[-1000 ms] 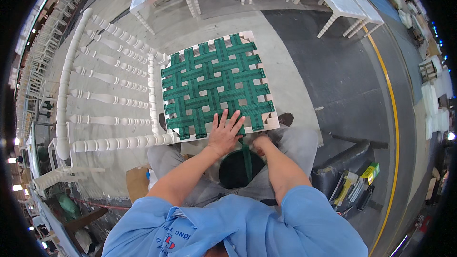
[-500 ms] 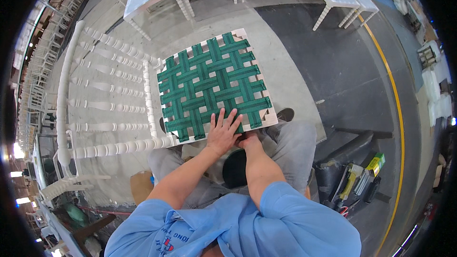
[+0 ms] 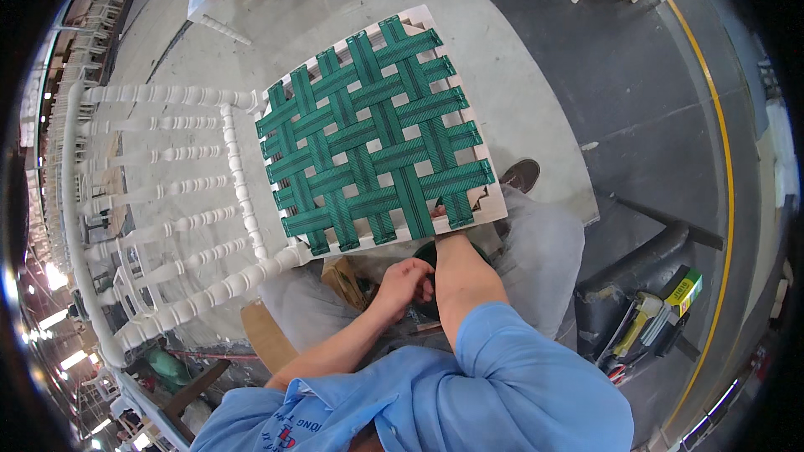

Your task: The person weaves green straps into the seat of a white wooden chair, using a staple gun to secure the straps and scissors to trim excess material. The person continues weaving and stapling until the seat is fully covered.

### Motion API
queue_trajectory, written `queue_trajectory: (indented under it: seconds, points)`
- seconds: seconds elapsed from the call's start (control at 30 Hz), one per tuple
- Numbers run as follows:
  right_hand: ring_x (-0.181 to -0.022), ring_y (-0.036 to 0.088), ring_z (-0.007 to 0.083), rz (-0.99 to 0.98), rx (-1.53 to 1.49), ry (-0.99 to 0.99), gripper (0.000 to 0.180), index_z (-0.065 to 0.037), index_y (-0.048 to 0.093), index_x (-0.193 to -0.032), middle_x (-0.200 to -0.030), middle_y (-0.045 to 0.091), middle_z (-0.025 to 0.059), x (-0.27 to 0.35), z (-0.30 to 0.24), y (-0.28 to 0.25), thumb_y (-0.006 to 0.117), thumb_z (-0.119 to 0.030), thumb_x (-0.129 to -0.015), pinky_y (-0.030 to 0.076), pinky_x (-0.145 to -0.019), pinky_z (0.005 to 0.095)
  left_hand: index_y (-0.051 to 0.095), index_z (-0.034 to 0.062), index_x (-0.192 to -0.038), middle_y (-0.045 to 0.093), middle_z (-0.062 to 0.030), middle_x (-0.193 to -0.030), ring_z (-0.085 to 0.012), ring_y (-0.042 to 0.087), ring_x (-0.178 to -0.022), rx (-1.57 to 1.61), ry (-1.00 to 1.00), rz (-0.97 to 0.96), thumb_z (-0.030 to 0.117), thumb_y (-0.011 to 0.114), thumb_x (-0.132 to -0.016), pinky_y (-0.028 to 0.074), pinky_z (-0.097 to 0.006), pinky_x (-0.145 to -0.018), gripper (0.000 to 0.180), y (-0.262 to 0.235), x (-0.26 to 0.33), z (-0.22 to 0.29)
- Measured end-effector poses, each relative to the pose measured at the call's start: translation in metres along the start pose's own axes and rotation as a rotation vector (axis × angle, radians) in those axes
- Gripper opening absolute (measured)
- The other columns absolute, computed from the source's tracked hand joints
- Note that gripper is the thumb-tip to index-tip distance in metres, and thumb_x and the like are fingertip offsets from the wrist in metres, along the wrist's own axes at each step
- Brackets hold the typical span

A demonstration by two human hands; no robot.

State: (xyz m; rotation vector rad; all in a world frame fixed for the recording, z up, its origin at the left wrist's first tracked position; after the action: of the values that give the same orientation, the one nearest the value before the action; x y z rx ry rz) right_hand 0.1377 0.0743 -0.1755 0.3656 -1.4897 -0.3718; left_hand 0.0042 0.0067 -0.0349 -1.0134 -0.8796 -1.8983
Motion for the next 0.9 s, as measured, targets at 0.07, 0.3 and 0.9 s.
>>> queue_trajectory:
  seconds: [0.07, 0.3, 0.9]
  points:
    - [-0.082, 0.073, 0.0256, 0.021, 0.006, -0.004, 0.046, -0.01, 0.072, -0.099, -0.097, 0.074, 0.0091, -0.007, 0.003, -0.002, 0.061, -0.054, -0.097, 0.06, -0.065, 0.0409, 0.069, 0.0103, -0.106, 0.069, -0.0026, -0.075, -0.0203, 0.066, -0.069, 0.472, -0.162, -0.12, 0.035, 0.056, -0.108, 0.051, -0.039, -0.062, 0.028, -0.012, -0.037, -0.007]
    - [-0.081, 0.073, 0.0258, 0.079, 0.046, -0.063, 0.044, -0.008, 0.073, -0.098, -0.095, 0.074, 0.01, -0.041, -0.007, 0.01, 0.061, -0.051, -0.097, 0.059, -0.063, 0.0413, 0.072, 0.0152, -0.102, 0.066, -0.0052, -0.077, -0.0223, 0.058, -0.061, 1.014, -0.228, -0.487, 0.046, 0.057, -0.101, 0.046, -0.035, -0.057, 0.034, -0.022, -0.124, -0.01]
    - [-0.076, 0.073, 0.0263, 0.161, 0.189, -0.122, 0.039, -0.004, 0.073, -0.095, -0.087, 0.073, 0.0123, -0.101, -0.047, 0.039, 0.063, -0.041, -0.096, 0.058, -0.059, 0.0424, 0.071, 0.0131, -0.118, 0.073, -0.0094, -0.104, -0.025, 0.065, -0.081, 1.181, -0.214, -0.222, 0.049, 0.055, -0.101, 0.052, -0.039, -0.066, 0.043, -0.031, -0.143, 0.006]
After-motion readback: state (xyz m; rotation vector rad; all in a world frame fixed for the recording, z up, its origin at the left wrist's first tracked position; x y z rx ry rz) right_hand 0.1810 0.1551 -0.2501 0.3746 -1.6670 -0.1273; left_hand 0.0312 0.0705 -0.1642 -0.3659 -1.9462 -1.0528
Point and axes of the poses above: each hand's wrist, its own x-axis away from the middle knuckle, its own y-axis out of the palm, z = x × y, the point moved 1 cm from there along -x, towards the middle knuckle
